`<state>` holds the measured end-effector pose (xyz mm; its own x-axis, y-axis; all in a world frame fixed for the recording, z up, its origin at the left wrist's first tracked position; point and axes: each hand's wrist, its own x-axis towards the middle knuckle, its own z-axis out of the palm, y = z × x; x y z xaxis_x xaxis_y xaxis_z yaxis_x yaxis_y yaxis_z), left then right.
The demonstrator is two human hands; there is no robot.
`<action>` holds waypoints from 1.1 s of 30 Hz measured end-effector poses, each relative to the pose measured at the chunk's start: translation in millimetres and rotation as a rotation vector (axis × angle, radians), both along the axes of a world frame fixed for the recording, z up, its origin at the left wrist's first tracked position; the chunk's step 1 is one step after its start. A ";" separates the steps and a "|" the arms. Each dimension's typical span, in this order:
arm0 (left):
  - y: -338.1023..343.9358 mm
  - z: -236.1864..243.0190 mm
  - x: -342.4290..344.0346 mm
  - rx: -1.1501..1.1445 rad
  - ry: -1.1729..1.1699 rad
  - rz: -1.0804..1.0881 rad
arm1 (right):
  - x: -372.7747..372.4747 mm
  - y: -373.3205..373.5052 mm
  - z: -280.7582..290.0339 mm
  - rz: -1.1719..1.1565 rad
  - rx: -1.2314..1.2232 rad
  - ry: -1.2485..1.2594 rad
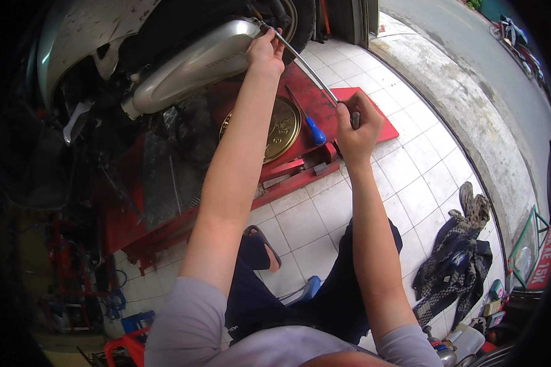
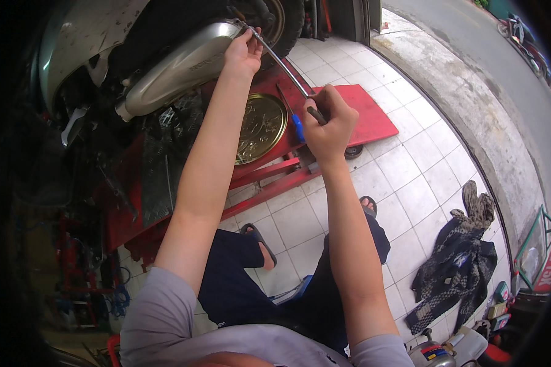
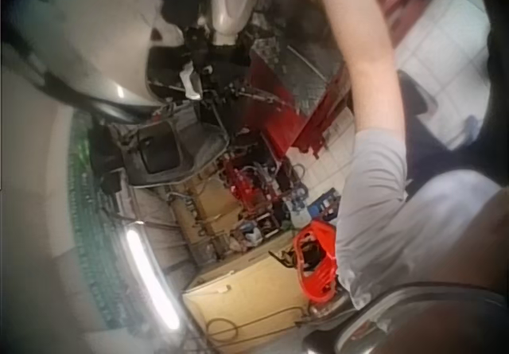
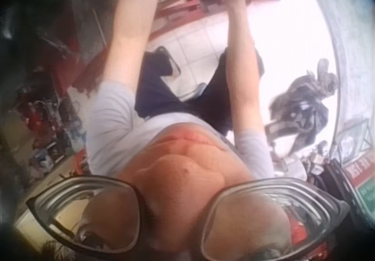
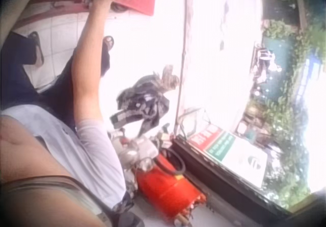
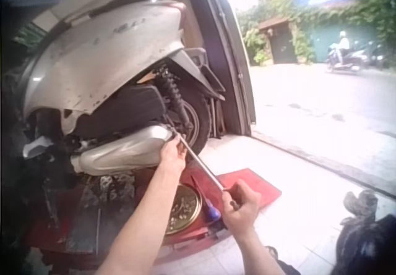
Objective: The person uses a T-handle wrench to loosen and remove a bolt from the motorcycle engine. They then use a long metal rod to manipulate a component inside the engine casing, followed by re-inserting and tightening the bolt with the wrench.
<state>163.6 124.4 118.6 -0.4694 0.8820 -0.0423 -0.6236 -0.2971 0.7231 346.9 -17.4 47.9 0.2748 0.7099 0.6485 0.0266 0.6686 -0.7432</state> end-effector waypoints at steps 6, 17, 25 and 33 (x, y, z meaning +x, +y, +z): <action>5.3 3.4 2.1 -0.007 -0.054 0.029 | 4.0 19.6 -5.9 -0.024 0.005 0.018; -10.8 10.7 -3.5 0.039 -0.117 -0.014 | -7.3 -4.4 33.8 -0.041 0.018 -0.157; -131.0 -12.4 23.2 0.191 -0.066 -0.609 | -34.2 -17.4 54.5 0.220 -0.180 -0.073; -144.1 -30.8 24.9 0.440 -0.136 -0.874 | -27.1 -32.4 76.2 0.939 -0.565 0.287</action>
